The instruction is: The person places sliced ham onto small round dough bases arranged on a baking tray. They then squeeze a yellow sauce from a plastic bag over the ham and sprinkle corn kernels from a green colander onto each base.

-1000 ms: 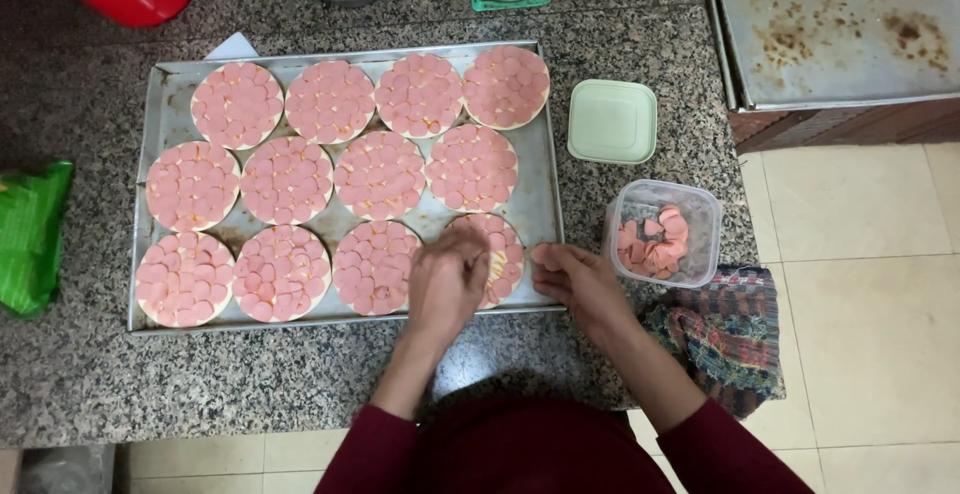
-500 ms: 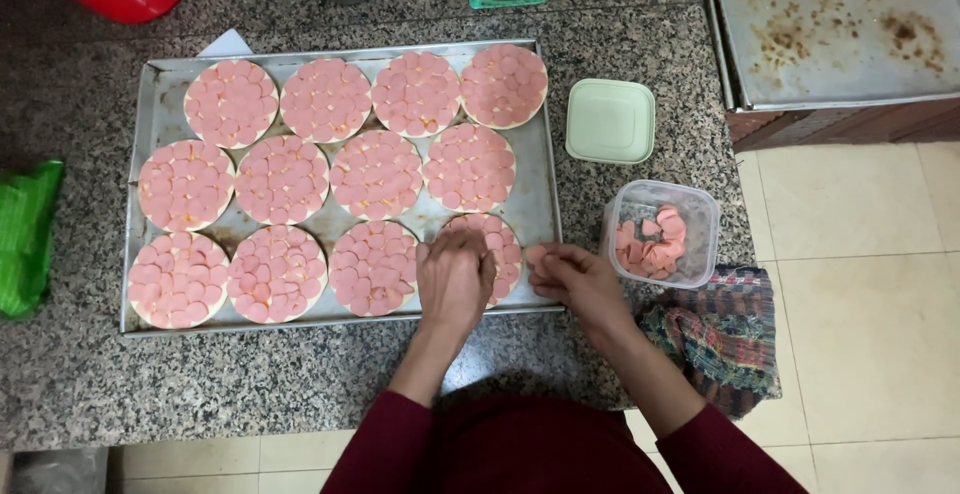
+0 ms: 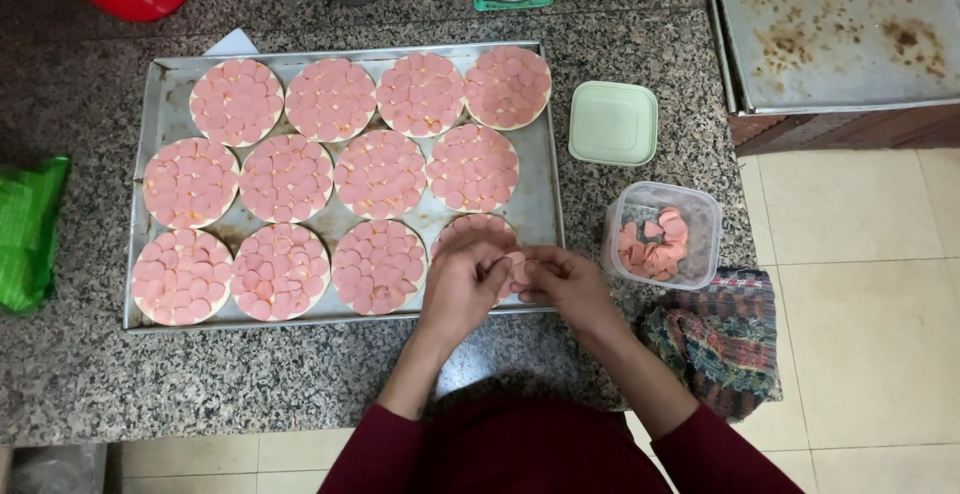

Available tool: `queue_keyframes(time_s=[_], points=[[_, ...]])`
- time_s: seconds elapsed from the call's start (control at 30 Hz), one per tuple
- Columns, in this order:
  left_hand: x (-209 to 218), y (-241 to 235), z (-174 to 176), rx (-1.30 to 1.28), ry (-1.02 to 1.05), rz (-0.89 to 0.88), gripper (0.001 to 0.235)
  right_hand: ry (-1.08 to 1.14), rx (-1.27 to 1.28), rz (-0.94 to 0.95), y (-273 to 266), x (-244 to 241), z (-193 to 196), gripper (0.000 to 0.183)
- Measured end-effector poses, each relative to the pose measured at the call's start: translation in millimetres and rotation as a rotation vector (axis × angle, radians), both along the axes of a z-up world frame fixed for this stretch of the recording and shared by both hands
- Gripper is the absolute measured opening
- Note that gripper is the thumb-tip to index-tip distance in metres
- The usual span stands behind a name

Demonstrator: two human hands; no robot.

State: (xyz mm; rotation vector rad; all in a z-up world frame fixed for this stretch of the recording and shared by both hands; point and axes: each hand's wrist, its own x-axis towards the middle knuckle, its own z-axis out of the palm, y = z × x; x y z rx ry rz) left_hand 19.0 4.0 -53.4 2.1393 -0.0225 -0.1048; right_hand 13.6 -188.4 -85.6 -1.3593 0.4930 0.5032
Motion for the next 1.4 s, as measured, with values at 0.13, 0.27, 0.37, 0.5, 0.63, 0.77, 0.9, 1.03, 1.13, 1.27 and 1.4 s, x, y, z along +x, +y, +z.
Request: queue_keyframes(time_s=[0.13,0.27,0.37,0.5,0.63,0.77,0.9,1.03,1.13,1.27,1.4], points=[[-6.5,15.7,-2.4,0.071,-0.084,0.034,0.015,0.012,-0.007,-0.021,0.0,-0.6,23.1,0.038],[-10.1,26.4,-13.4,0.294,-0.067,0.046,0.016,0.025,-0.030,-0.071,-11.3,-2.5,10.8,0.036],[-15.3,18.3,-61.5,0.266,-0.045,-0.059,0.018,0.025,-0.035,-0.084,-11.7,-2.4,10.3,0.035],[-9.0,6.9,-70.1,0.399,-0.111,-0.094,0.021,-0.004,-0.044,-0.072,-11.9,-2.1,8.8,0.038],[-13.4,6.3,-72.5,0.460,-0.215,-0.028,0.016,-0.019,-0.044,-0.084,-13.8,-6.0,0.4,0.022],[-13.6,5.8,-68.7,0.530,-0.264,-0.017,0.016,-0.028,-0.042,-0.059,-14.3,-4.9,2.5,0.020],[-14.2,6.6,-71.8,0.599,-0.297,-0.004,0.018,-0.011,-0.039,-0.019,-15.2,-5.4,1.8,0.026],[-18.0,28.7,-58.8,0.530,-0.309,0.079,0.019,0.011,-0.039,-0.008,-6.1,-1.3,42.7,0.032],[-13.9,59.4,-36.1,0.491,-0.297,0.169,0.024,0.021,-0.033,-0.059,-3.3,2.5,62.5,0.037],[-24.7,99.7,-1.9,0.396,-0.317,0.327,0.020,-0.101,-0.053,-0.010,-14.5,11.1,81.4,0.040],[-38.8,96.1,55.1,0.251,-0.254,0.437,0.015,-0.183,-0.057,-0.191,-36.6,18.7,96.5,0.043]])
